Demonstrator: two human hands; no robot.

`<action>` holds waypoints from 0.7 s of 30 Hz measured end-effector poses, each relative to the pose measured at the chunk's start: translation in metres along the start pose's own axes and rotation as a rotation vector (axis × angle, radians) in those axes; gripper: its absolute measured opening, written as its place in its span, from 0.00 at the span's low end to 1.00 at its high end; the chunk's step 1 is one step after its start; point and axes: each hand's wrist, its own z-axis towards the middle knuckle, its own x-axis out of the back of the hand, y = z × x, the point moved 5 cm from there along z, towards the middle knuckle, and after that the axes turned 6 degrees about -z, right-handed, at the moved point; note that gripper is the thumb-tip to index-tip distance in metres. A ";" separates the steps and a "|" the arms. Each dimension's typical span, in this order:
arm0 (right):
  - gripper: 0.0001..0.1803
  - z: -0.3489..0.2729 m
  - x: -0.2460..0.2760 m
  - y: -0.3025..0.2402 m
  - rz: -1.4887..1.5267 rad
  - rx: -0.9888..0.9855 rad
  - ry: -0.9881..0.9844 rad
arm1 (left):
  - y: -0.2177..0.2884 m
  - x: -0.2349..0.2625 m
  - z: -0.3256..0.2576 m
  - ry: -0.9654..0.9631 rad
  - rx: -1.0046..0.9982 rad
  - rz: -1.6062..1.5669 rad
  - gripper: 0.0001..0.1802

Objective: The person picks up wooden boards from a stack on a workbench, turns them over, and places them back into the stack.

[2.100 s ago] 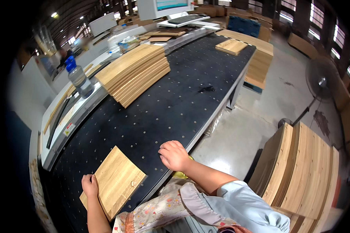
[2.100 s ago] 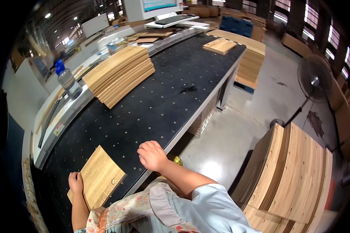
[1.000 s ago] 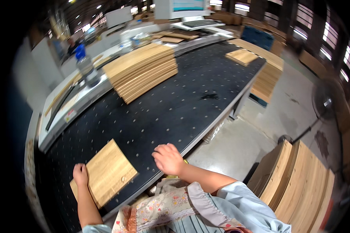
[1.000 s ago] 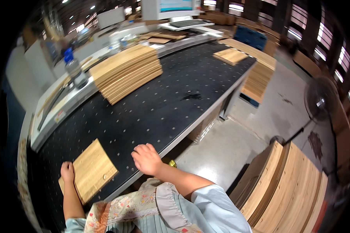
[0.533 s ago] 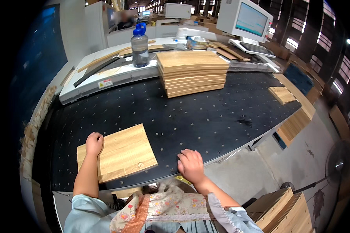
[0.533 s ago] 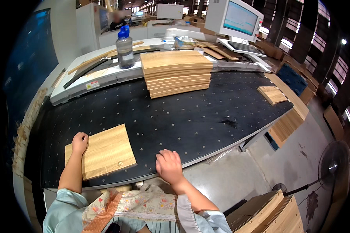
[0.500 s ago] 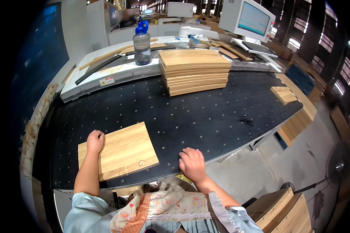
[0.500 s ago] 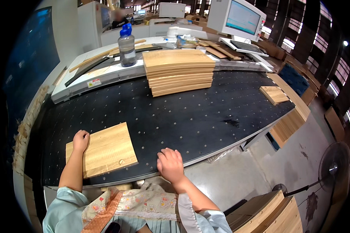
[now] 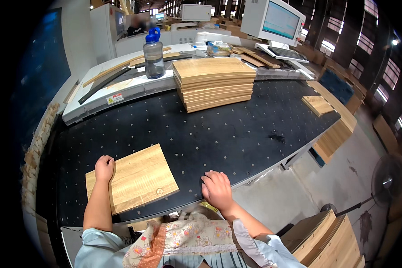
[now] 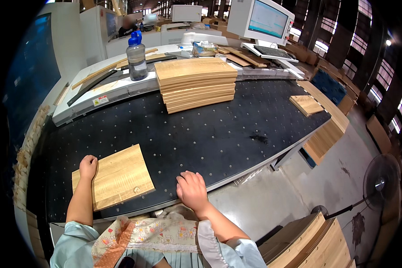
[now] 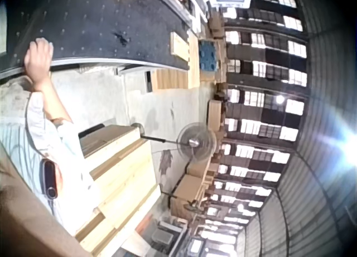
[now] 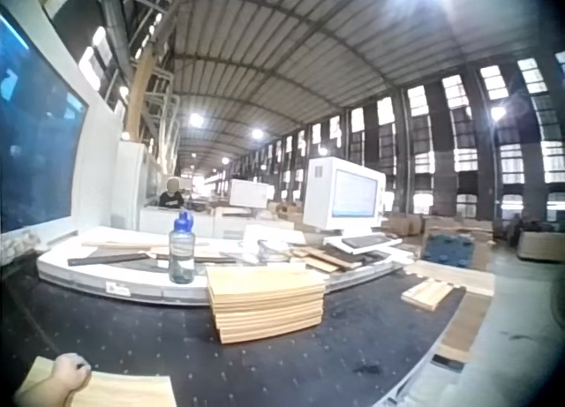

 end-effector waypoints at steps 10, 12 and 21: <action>0.14 0.000 -0.001 -0.004 0.039 -0.010 -0.019 | -0.002 0.006 -0.003 0.008 0.013 -0.035 0.08; 0.14 -0.002 -0.002 -0.002 0.034 -0.017 -0.033 | 0.004 0.003 -0.001 0.006 -0.010 -0.054 0.08; 0.14 -0.004 -0.010 -0.002 0.006 -0.030 -0.089 | 0.001 0.008 0.000 -0.013 0.078 -0.023 0.08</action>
